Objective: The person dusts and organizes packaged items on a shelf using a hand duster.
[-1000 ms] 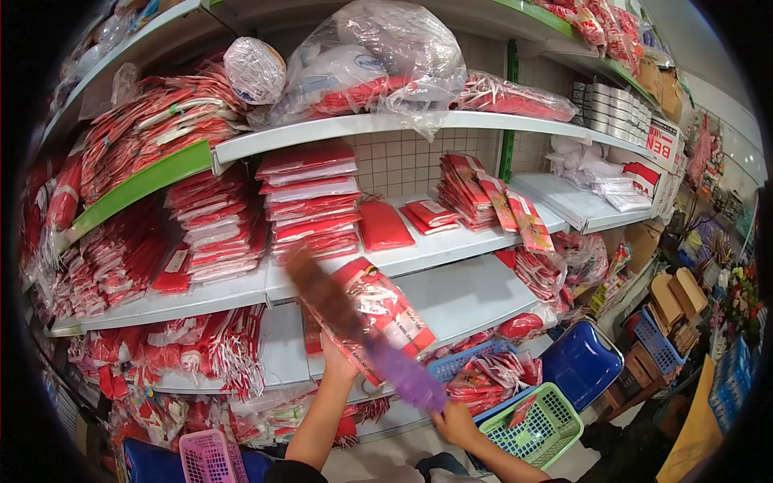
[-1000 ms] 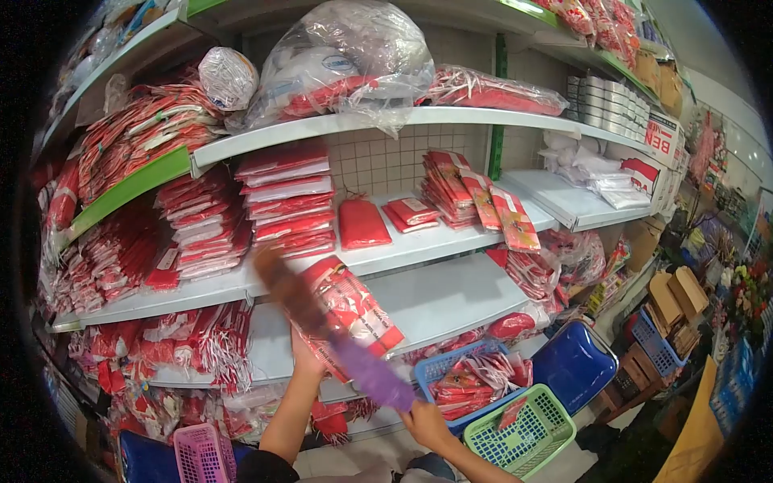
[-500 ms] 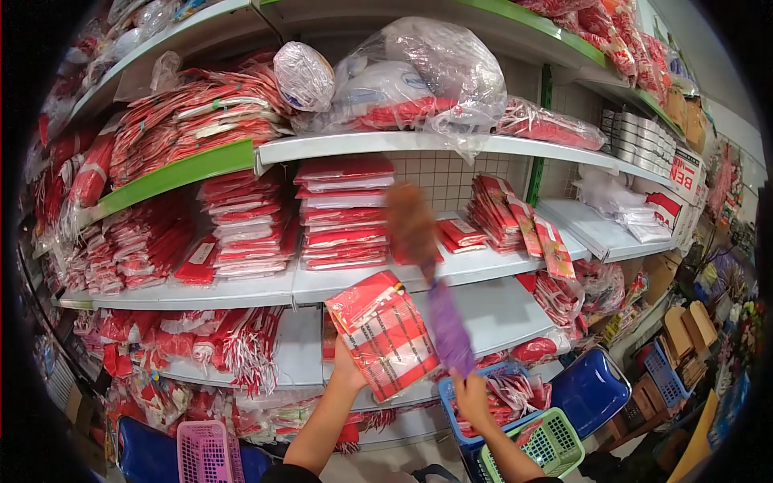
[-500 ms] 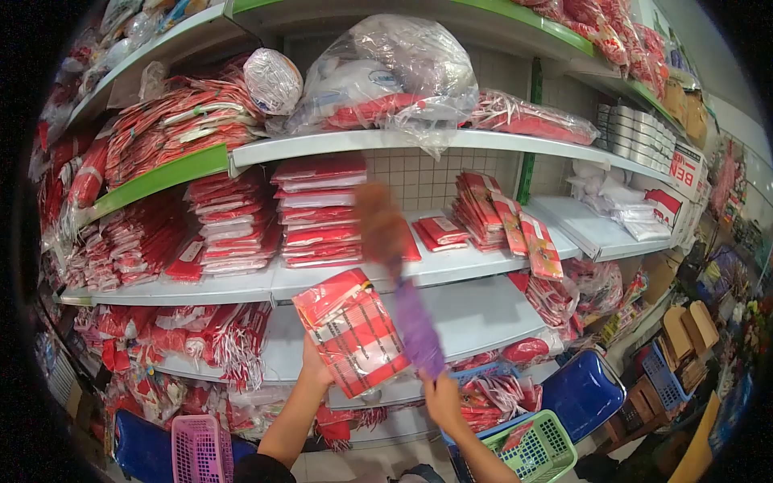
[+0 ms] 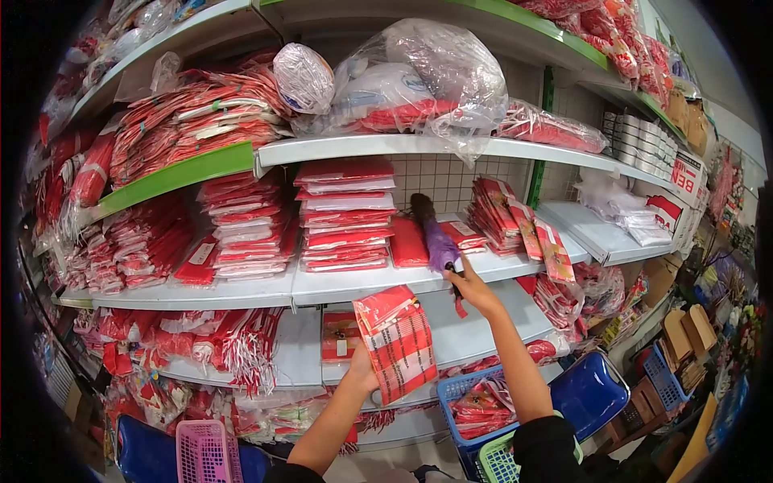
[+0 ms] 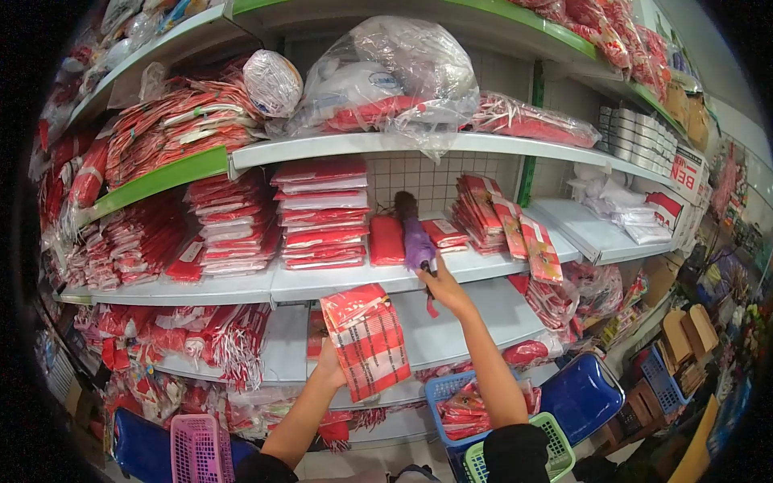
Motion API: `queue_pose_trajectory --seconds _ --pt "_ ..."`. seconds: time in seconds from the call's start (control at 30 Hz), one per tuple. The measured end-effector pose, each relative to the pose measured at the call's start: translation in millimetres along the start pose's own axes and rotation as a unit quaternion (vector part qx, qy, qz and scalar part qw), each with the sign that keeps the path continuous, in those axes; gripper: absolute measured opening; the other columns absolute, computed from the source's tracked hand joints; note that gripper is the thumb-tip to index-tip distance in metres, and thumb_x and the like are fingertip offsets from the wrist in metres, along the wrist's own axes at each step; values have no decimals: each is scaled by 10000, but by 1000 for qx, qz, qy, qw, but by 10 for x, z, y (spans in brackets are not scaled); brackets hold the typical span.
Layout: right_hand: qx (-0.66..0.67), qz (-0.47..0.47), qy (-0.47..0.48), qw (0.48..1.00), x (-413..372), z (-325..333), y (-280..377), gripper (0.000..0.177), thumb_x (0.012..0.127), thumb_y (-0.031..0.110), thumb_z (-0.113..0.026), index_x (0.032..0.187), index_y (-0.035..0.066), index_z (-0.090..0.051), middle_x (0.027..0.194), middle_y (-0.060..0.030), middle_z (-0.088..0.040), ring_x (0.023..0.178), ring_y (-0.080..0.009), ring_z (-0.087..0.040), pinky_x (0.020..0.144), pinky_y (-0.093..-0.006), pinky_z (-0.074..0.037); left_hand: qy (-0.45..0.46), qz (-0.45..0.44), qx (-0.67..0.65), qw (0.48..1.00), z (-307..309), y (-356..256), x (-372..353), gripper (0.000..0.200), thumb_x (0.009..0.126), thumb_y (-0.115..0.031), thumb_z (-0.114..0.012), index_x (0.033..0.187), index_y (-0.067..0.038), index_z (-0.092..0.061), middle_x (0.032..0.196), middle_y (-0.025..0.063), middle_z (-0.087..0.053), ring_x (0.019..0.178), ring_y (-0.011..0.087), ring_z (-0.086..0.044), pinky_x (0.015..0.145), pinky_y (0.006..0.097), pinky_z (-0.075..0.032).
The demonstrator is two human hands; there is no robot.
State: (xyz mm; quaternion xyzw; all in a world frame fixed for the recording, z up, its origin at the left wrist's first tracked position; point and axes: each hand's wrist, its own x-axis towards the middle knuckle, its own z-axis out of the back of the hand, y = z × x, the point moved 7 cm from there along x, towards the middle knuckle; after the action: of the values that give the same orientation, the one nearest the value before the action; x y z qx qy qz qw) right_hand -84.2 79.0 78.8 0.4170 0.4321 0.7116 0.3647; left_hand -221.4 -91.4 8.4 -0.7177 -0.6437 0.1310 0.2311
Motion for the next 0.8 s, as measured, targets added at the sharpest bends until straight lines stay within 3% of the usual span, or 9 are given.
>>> queue_pose_trajectory --seconds 0.1,0.17,0.23,0.3,0.4,0.43,0.53,0.7,0.8 --pt "-249 278 -254 893 -589 116 552 683 807 247 -623 1342 -6 -283 990 -147 -427 879 -246 -426 823 -364 -353 -18 -20 34 999 105 -13 -36 468 926 -408 -382 1216 -55 -484 1172 98 -559 1030 225 -568 892 381 -459" --pt "-189 302 -291 888 -1022 -10 526 668 776 244 -651 1301 -12 -325 1004 -137 -430 869 -241 -424 823 -358 -349 -51 -39 61 996 301 0 -38 463 923 -416 -388 1223 -76 -482 1167 73 -563 1028 204 -563 890 365 -460" --pt "-121 325 -136 928 -1407 -477 466 699 762 233 -667 1303 -19 -302 1026 -135 -434 919 -243 -436 821 -359 -366 -93 -50 116 988 209 40 -150 458 927 -408 -385 1247 -91 -465 1180 56 -548 1049 182 -543 889 352 -456" --pt "-78 231 27 969 -1643 -1007 353 739 763 223 -669 1324 -18 -253 1126 -136 -431 1016 -253 -440 854 -383 -375 -103 -59 132 984 208 154 -130 464 935 -342 -413 1306 -63 -394 1276 73 -457 1096 190 -501 902 310 -435" --pt "68 175 36 982 -1773 -1294 74 706 806 215 -628 1317 -52 -221 1281 -209 -337 1182 -312 -385 950 -377 -350 -59 -204 401 891 77 150 -305 474 941 -276 -415 1348 -48 -331 1312 74 -413 1129 176 -469 900 287 -407" --pt "106 122 35 986 -1701 -1348 -169 595 842 142 -554 1323 -23 -245 1288 -207 -369 1195 -285 -402 940 -364 -371 -101 -126 236 958 448 272 -218 481 907 -198 -501 1338 -45 -352 1304 64 -414 1056 142 -483 833 228 -433" --pt "139 32 55 988 -1607 -1361 -622 496 863 72 -457 1321 3 -278 1191 -184 -468 1132 -259 -462 942 -370 -379 -227 -118 330 909 643 182 -403 562 851 -209 -602 1336 -60 -360 1330 85 -388 1068 169 -470 871 265 -413" --pt "329 -161 134 921 -1437 -1602 -1190 480 850 33 -432 1320 98 -357 1045 -61 -579 817 -111 -591 680 -258 -501 -379 -278 756 456 1262 -192 -678 768 699 -312 -762 1286 -8 -371 1074 128 -523 940 174 -532 813 320 -451" --pt "358 -195 165 898 -1307 -1792 -1237 491 840 31 -446 1321 94 -367 1059 -69 -580 837 -134 -591 700 -269 -500 -342 -93 412 840 1615 -72 -583 687 720 -302 -747 1234 -1 -405 907 72 -586 779 137 -577 687 285 -487"
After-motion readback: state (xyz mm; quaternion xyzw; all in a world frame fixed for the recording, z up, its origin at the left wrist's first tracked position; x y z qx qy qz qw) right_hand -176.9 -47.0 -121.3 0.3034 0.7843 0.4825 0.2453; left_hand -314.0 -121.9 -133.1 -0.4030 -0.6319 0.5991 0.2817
